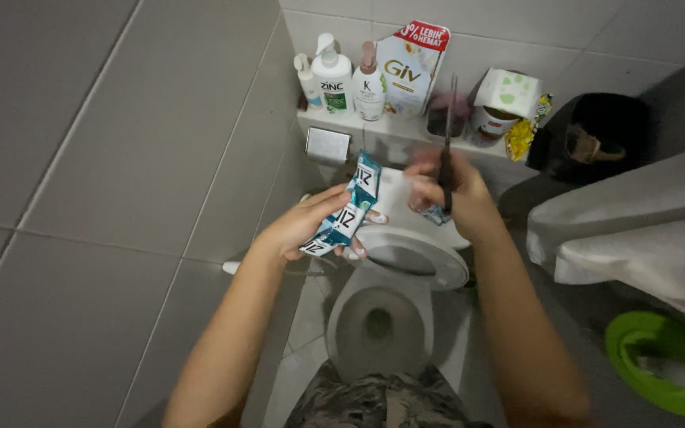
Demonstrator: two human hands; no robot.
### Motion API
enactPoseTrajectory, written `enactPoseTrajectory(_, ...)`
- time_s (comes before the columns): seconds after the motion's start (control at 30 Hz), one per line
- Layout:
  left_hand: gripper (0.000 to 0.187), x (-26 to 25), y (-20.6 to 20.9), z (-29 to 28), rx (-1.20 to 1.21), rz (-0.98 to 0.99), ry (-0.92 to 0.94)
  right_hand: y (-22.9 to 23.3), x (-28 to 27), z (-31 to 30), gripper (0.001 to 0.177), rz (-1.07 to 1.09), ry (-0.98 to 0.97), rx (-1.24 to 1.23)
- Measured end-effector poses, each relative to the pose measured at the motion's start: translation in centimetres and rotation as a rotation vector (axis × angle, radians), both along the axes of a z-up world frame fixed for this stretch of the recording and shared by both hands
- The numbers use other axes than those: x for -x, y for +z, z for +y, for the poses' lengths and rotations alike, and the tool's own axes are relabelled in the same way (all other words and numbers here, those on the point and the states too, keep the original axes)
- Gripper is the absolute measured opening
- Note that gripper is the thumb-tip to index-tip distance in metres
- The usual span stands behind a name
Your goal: Using a pair of scissors to cut apart and open several plastic shampoo sachets in a bathroom.
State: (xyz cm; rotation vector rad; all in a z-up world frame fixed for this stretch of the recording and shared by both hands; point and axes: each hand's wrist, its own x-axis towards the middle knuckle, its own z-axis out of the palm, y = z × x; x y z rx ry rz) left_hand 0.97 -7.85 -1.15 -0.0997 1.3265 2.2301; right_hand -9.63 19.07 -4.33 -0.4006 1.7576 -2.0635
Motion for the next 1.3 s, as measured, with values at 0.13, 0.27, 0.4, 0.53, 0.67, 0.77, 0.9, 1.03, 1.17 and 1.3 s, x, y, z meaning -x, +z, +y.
enactPoseTrajectory(0.13, 0.061, 0.3, -0.2, -1.0, -0.022, 0.000, 0.000, -3.0, -0.3, 2.4, 0.065, -0.052, 0.297, -0.177)
enactPoseTrajectory(0.27, 0.061, 0.1, 0.3, -1.7, -0.052, -0.017, 0.035, -4.9, -1.7, 4.5, 0.075, -0.093, 0.523, -0.198)
enactPoseTrajectory(0.4, 0.058, 0.2, -1.1, -2.5, -0.052, -0.017, 0.051, -6.4, -2.5, 5.7, 0.081, -0.080, 0.836, -0.040)
enactPoseTrajectory(0.53, 0.052, 0.4, -1.0, -2.2, 0.002, -0.006, 0.074, -5.7, -3.9, 4.6, 0.075, -0.167, 0.864, -0.088)
enactPoseTrajectory(0.67, 0.050, 0.4, -1.0, -1.6, -0.045, 0.005, 0.103, -2.8, -4.7, 3.3, 0.071, -0.222, 0.798, -0.188)
enactPoseTrajectory(0.77, 0.047, 0.2, -0.9, -1.1, -0.035, 0.041, 0.121, -1.7, -5.0, 2.4, 0.072, -0.155, 0.810, -0.094)
enactPoseTrajectory(0.9, 0.047, -0.1, -1.0, -1.0, 0.063, 0.068, 0.166, -0.8, -5.2, 1.0, 0.072, -0.146, 0.785, -0.059)
enactPoseTrajectory(1.03, 0.048, -0.4, -1.0, -0.8, 0.119, 0.049, 0.152, -1.1, -5.0, 0.1, 0.077, -0.213, 0.769, -0.102)
enactPoseTrajectory(1.17, 0.050, -0.9, -0.5, -1.0, 0.088, 0.034, 0.168, -2.4, -4.8, 0.0, 0.072, -0.180, 0.797, -0.111)
enactPoseTrajectory(1.3, 0.056, -1.6, 2.0, -1.0, 0.104, 0.125, 0.101, -2.6, -4.8, -0.1, 0.065, -0.117, 0.819, -0.100)
